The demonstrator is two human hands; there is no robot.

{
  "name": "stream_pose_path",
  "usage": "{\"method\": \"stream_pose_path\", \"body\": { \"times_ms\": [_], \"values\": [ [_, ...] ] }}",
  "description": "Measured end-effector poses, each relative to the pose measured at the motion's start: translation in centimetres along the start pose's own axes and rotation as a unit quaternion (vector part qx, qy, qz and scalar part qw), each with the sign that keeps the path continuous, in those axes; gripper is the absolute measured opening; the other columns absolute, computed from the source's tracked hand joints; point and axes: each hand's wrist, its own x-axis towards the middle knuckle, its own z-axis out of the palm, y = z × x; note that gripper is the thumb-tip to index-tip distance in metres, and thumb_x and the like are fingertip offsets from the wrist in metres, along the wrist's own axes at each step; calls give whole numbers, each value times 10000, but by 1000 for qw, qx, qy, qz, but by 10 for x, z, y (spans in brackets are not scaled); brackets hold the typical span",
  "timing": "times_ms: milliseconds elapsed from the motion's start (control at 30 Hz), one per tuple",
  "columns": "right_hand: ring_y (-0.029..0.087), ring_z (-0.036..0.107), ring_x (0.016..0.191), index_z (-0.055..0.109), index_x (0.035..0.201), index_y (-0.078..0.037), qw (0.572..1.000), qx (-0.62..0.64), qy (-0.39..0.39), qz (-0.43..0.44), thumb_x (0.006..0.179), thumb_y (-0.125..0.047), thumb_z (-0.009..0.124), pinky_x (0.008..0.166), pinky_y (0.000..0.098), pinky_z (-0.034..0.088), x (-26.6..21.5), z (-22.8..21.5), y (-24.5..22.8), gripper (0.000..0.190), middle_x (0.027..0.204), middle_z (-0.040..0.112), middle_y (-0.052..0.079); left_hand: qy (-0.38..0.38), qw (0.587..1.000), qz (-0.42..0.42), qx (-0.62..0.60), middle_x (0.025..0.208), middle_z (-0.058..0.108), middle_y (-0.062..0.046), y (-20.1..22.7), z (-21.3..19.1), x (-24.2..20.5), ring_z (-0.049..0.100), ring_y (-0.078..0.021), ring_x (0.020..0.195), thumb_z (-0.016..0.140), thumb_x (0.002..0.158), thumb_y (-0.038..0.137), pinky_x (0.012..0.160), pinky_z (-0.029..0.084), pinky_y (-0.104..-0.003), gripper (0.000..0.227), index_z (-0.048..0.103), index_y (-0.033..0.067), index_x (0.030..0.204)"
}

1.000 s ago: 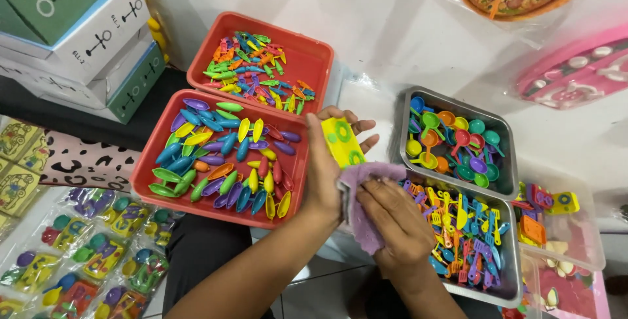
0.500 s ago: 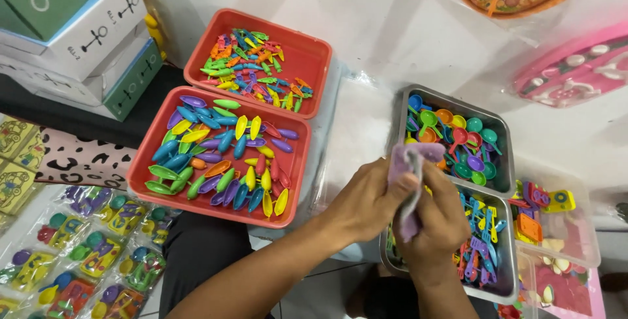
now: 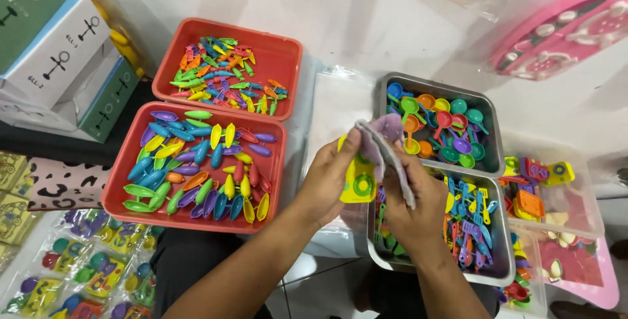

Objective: The person sits on the floor and wipes various colorful plastic toys, including a yellow block, an orange piece, and a green spoon, using a purple cloth. They pick up items from metal trays, clean them, and place them back or into a plastic bag.

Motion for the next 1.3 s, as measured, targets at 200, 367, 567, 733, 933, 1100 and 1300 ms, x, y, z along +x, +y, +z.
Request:
{"method": "stream_pose_path", "body": {
  "times_ms": [200, 367, 567, 733, 933, 1100, 1300],
  "values": [
    [459, 676, 1047, 693, 1019, -1, 997, 17, -71, 16, 926, 21, 528, 931, 552, 547, -1, 5, -10, 190, 1019, 764, 221, -11, 996, 84, -25, 1384, 580, -279, 32, 20, -6, 579, -365, 1252, 433, 1075, 460, 1068, 474, -501, 672, 468, -85, 1466],
    [457, 692, 1120, 703, 973, 1, 993, 19, -106, -41, 894, 45, 550, 940, 563, 548, -3, 13, -20, 178, 1159, 763, 218, -1, 992, 119, -40, 1502, 504, -270, 50, 14, -6, 482, -400, 1401, 422, 1074, 464, 1146, 401, -505, 668, 437, -68, 1478],
    [230, 742, 875, 706, 1018, -44, 990, 81, -55, 102, 825, -52, 694, 786, 416, 571, -11, 8, -1, 194, 828, 747, 151, 40, 991, 122, 21, 1302, 632, -154, 39, 1, 4, 695, -276, 1100, 471, 1068, 359, 954, 584, -367, 466, 564, 12, 1364],
    [232, 708, 748, 676, 1088, -114, 844, 309, 90, 429, 883, -128, 705, 678, 454, 599, -3, 5, 36, 207, 874, 688, 47, -32, 966, 48, 251, 986, 686, -52, 36, -4, 1, 653, -162, 885, 611, 1027, 383, 732, 563, -284, 324, 730, 128, 1187],
    [245, 752, 732, 654, 1023, -78, 824, 379, 26, 421, 956, -170, 682, 632, 433, 625, -13, -1, 74, 117, 857, 743, 94, -3, 945, 73, 319, 760, 652, -39, 48, 9, -8, 571, -133, 681, 753, 912, 176, 613, 439, -226, 94, 751, 108, 975],
    [201, 699, 1041, 427, 1396, -117, 858, 421, 10, 293, 949, -338, 644, 834, 384, 612, -6, -3, 68, 544, 1238, 681, 117, 18, 935, 124, 332, 762, 616, -44, 48, 9, -7, 554, -132, 717, 818, 854, 157, 642, 444, -251, 133, 719, 96, 919],
    [157, 665, 959, 487, 1202, -108, 924, 311, 28, 220, 828, -189, 809, 817, 315, 574, -3, 2, 52, 501, 1128, 629, 40, -78, 919, 185, 340, 1007, 664, -138, 54, 20, -16, 610, -209, 972, 801, 856, 81, 847, 524, -358, 160, 676, 29, 942]
  ]
}}
